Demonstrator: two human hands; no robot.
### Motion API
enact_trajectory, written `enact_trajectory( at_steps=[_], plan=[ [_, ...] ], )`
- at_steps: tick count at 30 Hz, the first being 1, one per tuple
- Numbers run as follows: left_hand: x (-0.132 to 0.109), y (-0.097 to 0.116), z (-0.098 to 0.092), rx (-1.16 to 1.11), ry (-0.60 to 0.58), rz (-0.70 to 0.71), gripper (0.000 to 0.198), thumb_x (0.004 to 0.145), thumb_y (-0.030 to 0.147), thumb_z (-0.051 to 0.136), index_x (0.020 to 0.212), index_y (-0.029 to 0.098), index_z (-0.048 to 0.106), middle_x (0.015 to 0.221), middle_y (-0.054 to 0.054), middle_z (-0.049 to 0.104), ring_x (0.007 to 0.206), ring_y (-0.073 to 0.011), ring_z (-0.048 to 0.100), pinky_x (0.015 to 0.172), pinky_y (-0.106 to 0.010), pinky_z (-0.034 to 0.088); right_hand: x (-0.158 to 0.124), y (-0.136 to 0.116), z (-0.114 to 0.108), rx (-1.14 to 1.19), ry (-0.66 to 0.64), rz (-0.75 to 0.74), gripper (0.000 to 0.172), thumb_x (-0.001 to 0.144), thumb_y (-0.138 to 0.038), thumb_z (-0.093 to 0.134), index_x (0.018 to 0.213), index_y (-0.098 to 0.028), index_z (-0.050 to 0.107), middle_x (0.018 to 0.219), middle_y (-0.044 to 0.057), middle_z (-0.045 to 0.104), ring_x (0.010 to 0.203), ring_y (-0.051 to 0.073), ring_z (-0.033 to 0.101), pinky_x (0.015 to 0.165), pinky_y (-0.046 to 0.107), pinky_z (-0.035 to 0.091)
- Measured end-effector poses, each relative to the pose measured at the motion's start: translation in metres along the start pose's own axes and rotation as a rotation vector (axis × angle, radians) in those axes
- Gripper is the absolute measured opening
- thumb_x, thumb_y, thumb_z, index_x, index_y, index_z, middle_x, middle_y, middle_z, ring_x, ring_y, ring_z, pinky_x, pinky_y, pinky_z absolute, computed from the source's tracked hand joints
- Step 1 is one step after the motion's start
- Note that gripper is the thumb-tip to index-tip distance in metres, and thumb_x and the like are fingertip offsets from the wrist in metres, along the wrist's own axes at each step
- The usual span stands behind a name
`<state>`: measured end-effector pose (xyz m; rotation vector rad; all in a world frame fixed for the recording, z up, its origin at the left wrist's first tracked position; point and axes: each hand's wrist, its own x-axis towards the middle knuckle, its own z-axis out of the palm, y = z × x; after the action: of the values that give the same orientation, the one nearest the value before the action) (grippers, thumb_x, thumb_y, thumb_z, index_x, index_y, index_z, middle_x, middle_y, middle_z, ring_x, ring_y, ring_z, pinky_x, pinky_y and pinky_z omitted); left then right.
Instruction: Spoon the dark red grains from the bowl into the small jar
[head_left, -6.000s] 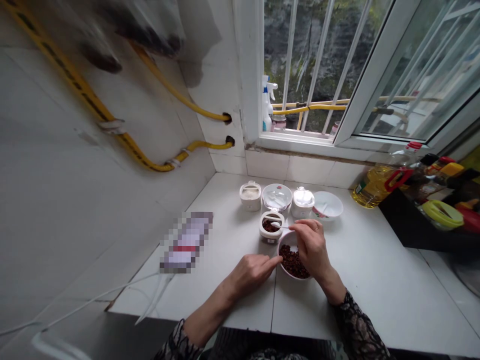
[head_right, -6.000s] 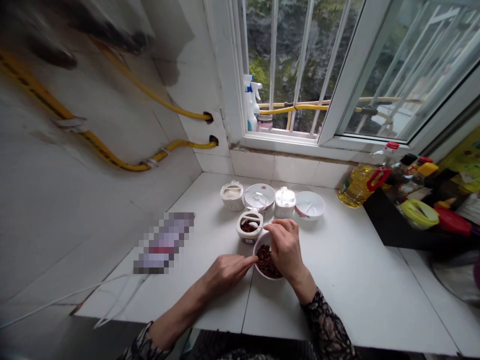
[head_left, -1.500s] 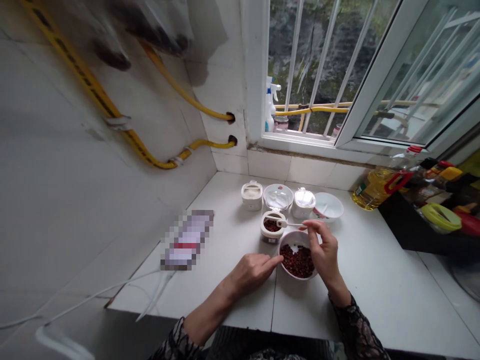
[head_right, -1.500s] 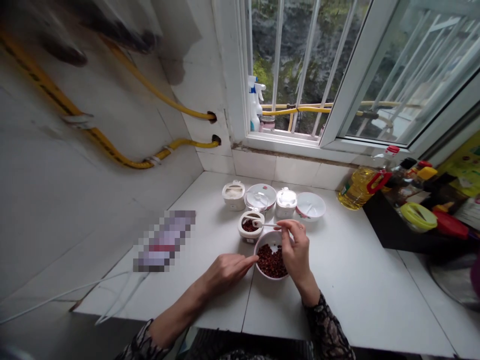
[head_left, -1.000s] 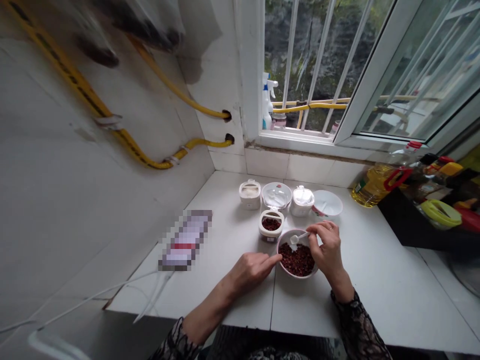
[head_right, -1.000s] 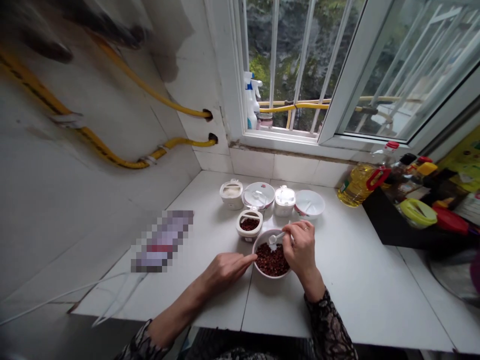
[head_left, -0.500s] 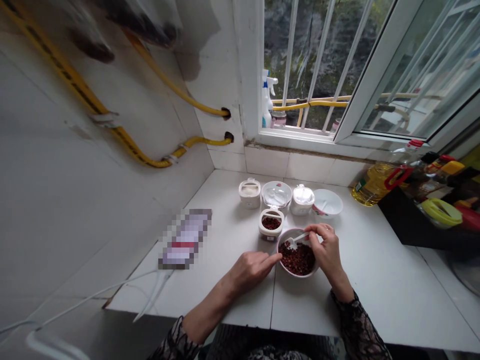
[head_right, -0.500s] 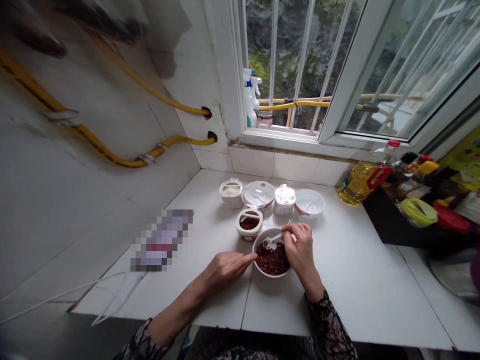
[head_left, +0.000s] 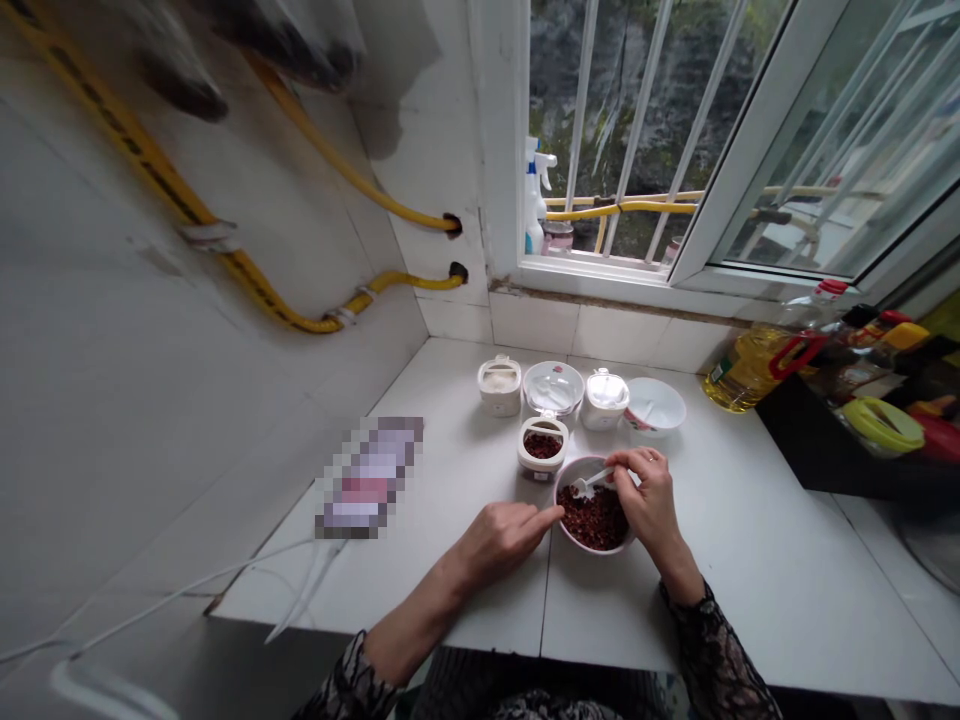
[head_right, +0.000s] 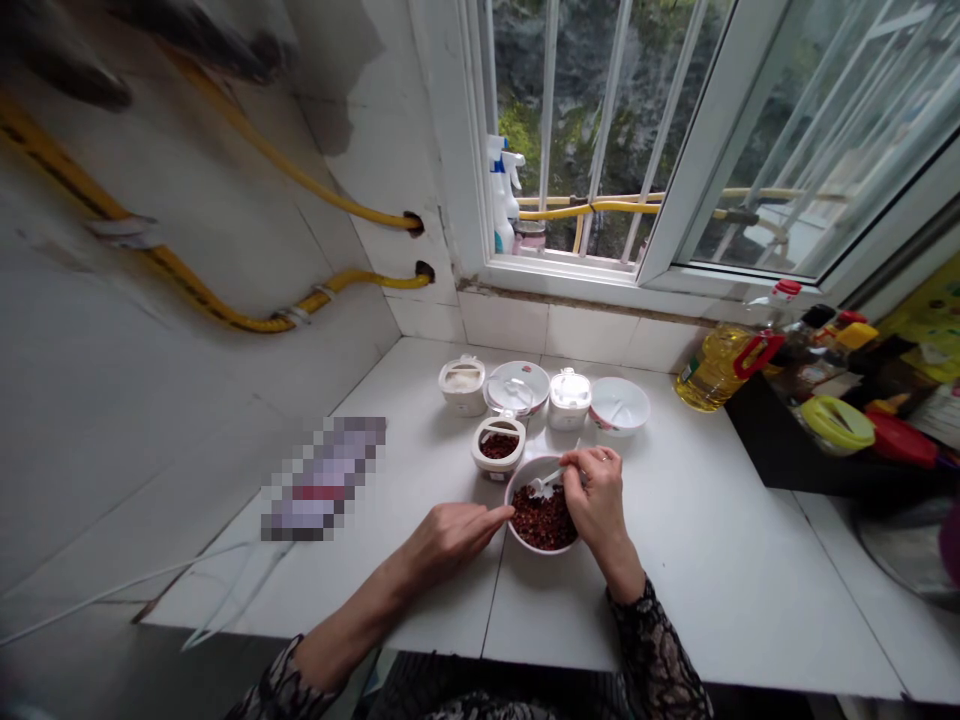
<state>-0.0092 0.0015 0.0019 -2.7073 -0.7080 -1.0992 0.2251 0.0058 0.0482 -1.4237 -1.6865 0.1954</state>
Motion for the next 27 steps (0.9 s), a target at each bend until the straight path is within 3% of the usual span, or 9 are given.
enact_trajectory(
  at_steps=[11,16,18,21,27],
  plan=[
    [0.001,0.0,0.0,-0.016,0.008,0.0,0.026,0.097,0.007,0.041,0.111,0.014,0.062,0.057,0.005,0.052,0.046,-0.0094,0.047,0.043,-0.02,0.038,0.002,-0.003,-0.002,0.089,0.015,0.142,0.018,0.078,-0.026,0.051,0.071,-0.025,0.068,0.063,0.001,0.071,0.081,0.025,0.064,0.092,0.043,0.042],
    [-0.001,-0.001,0.002,-0.005,0.005,0.002,0.026,0.097,0.007,0.041,0.112,0.014,0.061,0.058,0.005,0.052,0.046,-0.009,0.047,0.043,-0.019,0.037,0.006,-0.008,-0.008,0.356,-0.043,0.388,0.018,0.077,-0.033,0.054,0.075,-0.022,0.067,0.06,0.002,0.069,0.068,0.023,0.065,0.072,0.036,0.05],
    [-0.002,-0.001,0.002,0.001,-0.001,-0.004,0.026,0.097,0.007,0.042,0.111,0.014,0.062,0.058,0.005,0.052,0.046,-0.0085,0.047,0.044,-0.019,0.037,0.007,-0.012,-0.009,0.438,-0.027,0.422,0.019,0.079,-0.035,0.056,0.079,-0.021,0.067,0.064,0.002,0.07,0.064,0.022,0.066,0.066,0.033,0.051],
    [-0.002,0.0,0.001,0.006,-0.008,-0.004,0.026,0.096,0.007,0.043,0.111,0.015,0.062,0.057,0.005,0.052,0.046,-0.0086,0.048,0.044,-0.019,0.038,0.008,-0.02,-0.006,0.41,0.051,0.317,0.02,0.086,-0.036,0.055,0.088,-0.02,0.068,0.077,0.004,0.074,0.07,0.021,0.068,0.069,0.034,0.053],
    [-0.001,0.0,0.0,0.001,-0.005,-0.006,0.026,0.098,0.009,0.041,0.111,0.015,0.063,0.057,0.004,0.052,0.046,-0.0103,0.048,0.044,-0.02,0.039,0.007,-0.032,0.003,0.058,0.057,-0.227,0.025,0.094,-0.019,0.046,0.095,-0.024,0.07,0.091,0.006,0.075,0.096,0.024,0.067,0.09,0.044,0.048]
  ],
)
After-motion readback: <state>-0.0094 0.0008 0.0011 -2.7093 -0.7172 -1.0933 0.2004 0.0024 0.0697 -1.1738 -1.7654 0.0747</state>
